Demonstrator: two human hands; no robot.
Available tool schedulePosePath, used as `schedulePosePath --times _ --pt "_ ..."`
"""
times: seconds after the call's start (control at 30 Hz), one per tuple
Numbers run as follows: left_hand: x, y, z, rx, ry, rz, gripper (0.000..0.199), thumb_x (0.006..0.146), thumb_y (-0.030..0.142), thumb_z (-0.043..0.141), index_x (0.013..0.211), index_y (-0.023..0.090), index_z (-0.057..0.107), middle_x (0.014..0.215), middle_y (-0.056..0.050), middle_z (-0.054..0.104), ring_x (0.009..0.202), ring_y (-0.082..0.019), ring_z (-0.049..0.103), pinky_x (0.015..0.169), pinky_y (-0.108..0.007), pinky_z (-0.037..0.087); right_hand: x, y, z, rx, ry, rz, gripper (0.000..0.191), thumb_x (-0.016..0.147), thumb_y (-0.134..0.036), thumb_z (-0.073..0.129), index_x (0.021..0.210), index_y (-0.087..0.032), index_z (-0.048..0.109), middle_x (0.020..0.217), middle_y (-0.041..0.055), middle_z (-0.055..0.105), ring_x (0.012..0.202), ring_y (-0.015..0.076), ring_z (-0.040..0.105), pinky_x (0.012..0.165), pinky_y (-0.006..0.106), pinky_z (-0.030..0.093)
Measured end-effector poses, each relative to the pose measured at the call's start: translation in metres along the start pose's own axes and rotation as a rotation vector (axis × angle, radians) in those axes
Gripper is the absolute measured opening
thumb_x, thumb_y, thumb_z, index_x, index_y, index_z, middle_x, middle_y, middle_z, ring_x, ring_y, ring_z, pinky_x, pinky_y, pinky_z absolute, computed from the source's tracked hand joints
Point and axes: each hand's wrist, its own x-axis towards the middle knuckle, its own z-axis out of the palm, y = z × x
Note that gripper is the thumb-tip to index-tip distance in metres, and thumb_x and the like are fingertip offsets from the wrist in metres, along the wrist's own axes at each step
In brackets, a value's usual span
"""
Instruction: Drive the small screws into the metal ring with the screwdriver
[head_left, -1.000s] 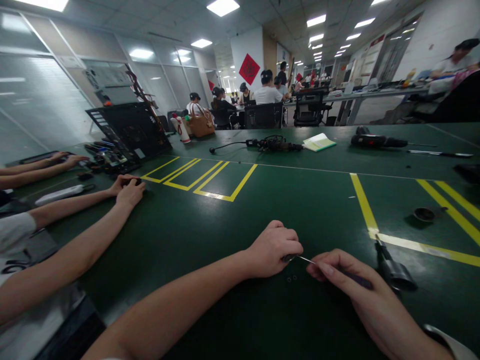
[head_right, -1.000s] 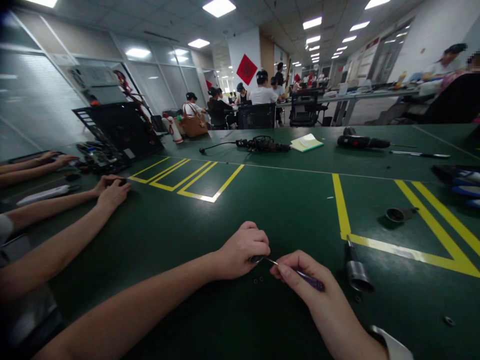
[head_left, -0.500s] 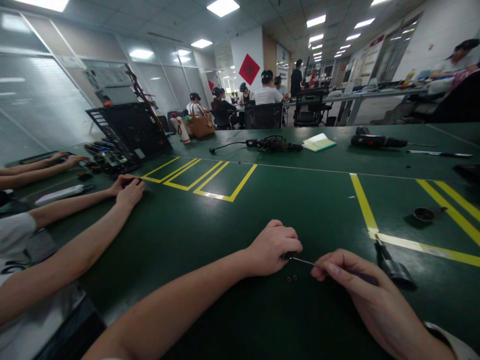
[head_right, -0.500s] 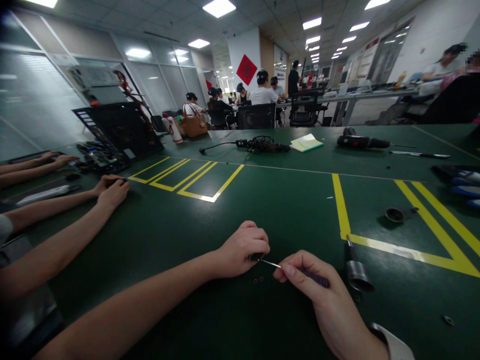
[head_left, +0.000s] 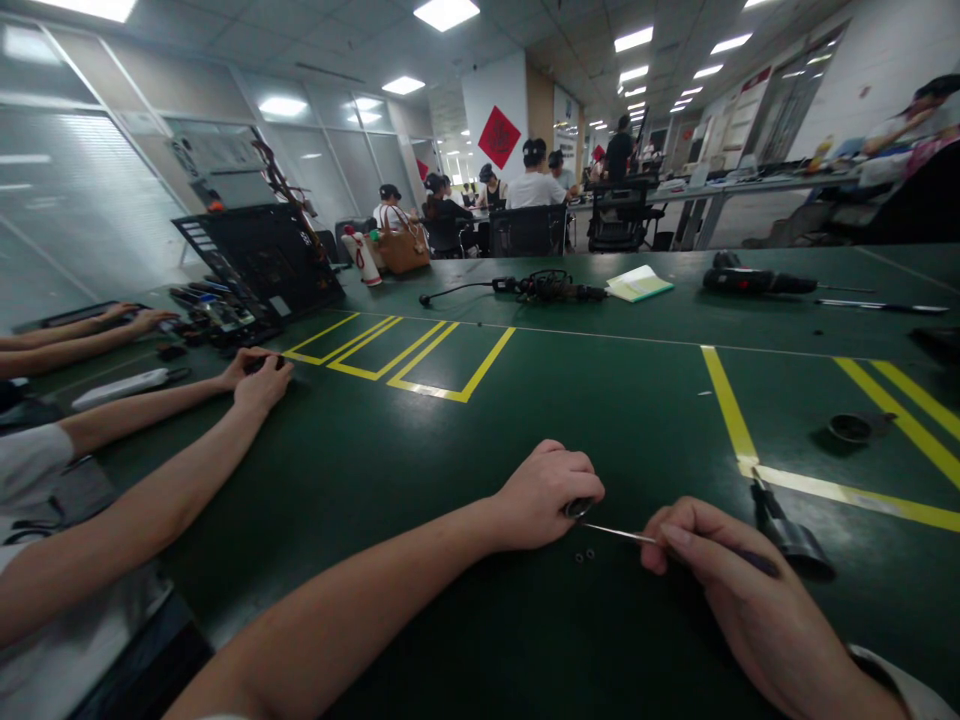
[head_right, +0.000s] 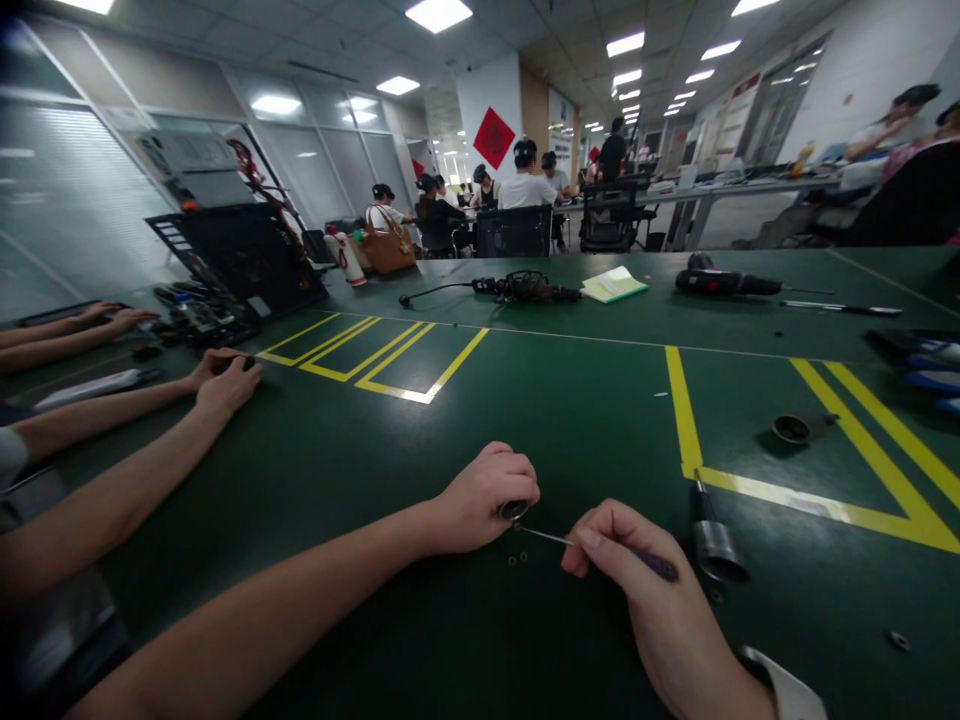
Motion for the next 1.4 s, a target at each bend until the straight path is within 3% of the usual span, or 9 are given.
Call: schedulePosePath --times 0.17,0.37,0.47,0.6,1.0,1.07,1.17,1.3,1.4 --pt "0.000 -0.002 0.001 -0.054 0.025 -0.029 0.010 0.078 0.009 0.050 0.080 0.017 0.054 0.084 -0.001 0.058 0.082 -0.014 0.054 0.082 -0.030 0.036 0.002 0.008 -0.004 -0.127 -0.017 -0.010 0.029 0.077 -0.043 0.057 0.058 -0.022 0.060 0.060 0.0007 0.058 0.064 0.0198 0.052 0.062 0.032 0.039" --pt "0.000 -0.008 0.000 -0.361 0.096 0.009 0.007 0.072 0.012 0.056 0.077 0.016 0.054 0.079 -0.003 0.059 0.078 -0.014 0.056 0.074 -0.026 0.043 0.003 0.014 -0.007 -0.334 -0.055 0.008 0.033 0.081 -0.046 0.050 0.060 -0.022 0.058 0.063 0.0008 0.057 0.066 0.0207 0.052 0.062 0.032 0.037" --pt "0.000 -0.009 -0.003 -0.493 0.064 0.062 0.005 0.072 0.012 0.057 0.076 0.015 0.055 0.078 -0.004 0.061 0.075 -0.014 0.058 0.071 -0.025 0.045 0.003 0.013 -0.006 -0.358 -0.052 -0.011 0.033 0.081 -0.046 0.049 0.059 -0.022 0.057 0.063 0.0007 0.056 0.067 0.0211 0.053 0.063 0.033 0.037" --pt "0.000 -0.008 -0.005 -0.479 -0.027 0.125 0.007 0.071 0.012 0.059 0.076 0.016 0.056 0.079 -0.003 0.063 0.076 -0.014 0.060 0.077 -0.026 0.046 0.003 0.012 -0.006 -0.365 -0.051 -0.009 0.032 0.081 -0.045 0.049 0.060 -0.022 0.057 0.064 0.0003 0.056 0.066 0.0205 0.052 0.062 0.033 0.037" --pt "0.000 -0.006 -0.007 -0.398 -0.111 0.124 0.011 0.072 0.012 0.061 0.078 0.019 0.055 0.081 -0.001 0.064 0.079 -0.014 0.061 0.080 -0.027 0.044 0.002 0.012 -0.006 -0.011 0.083 -0.001 0.031 0.075 -0.046 0.060 0.055 -0.022 0.059 0.054 -0.0007 0.054 0.059 0.0179 0.049 0.059 0.030 0.037" --pt "0.000 -0.004 -0.009 -0.363 -0.063 0.088 0.011 0.072 0.014 0.062 0.079 0.019 0.056 0.083 -0.001 0.064 0.082 -0.014 0.061 0.084 -0.028 0.043 0.002 0.010 -0.005 0.062 0.127 -0.010 0.031 0.072 -0.045 0.063 0.052 -0.022 0.059 0.052 -0.0012 0.052 0.058 0.0176 0.048 0.059 0.030 0.038" --pt "-0.001 -0.002 -0.012 -0.167 0.160 -0.066 0.013 0.076 0.029 0.065 0.079 0.019 0.057 0.091 -0.003 0.065 0.090 -0.018 0.059 0.087 -0.034 0.041 0.003 0.009 -0.004 0.109 0.135 -0.012 0.032 0.073 -0.045 0.063 0.051 -0.022 0.060 0.051 -0.0017 0.051 0.059 0.0176 0.048 0.065 0.031 0.039" --pt "-0.003 -0.007 -0.012 0.071 0.418 -0.359 0.037 0.076 0.052 0.062 0.087 0.017 0.059 0.093 -0.006 0.061 0.081 -0.019 0.058 0.072 -0.033 0.044 0.003 0.011 -0.005 0.067 0.091 0.003 0.036 0.074 -0.048 0.062 0.049 -0.022 0.058 0.049 -0.0015 0.049 0.066 0.0207 0.054 0.072 0.033 0.039" --pt "-0.004 -0.017 -0.010 0.061 0.494 -0.523 0.035 0.078 0.048 0.062 0.098 0.019 0.059 0.094 -0.004 0.061 0.076 -0.017 0.059 0.065 -0.029 0.045 0.003 0.012 -0.005 0.018 0.080 0.011 0.036 0.075 -0.048 0.061 0.050 -0.022 0.057 0.050 -0.0015 0.049 0.064 0.0201 0.052 0.068 0.032 0.039"
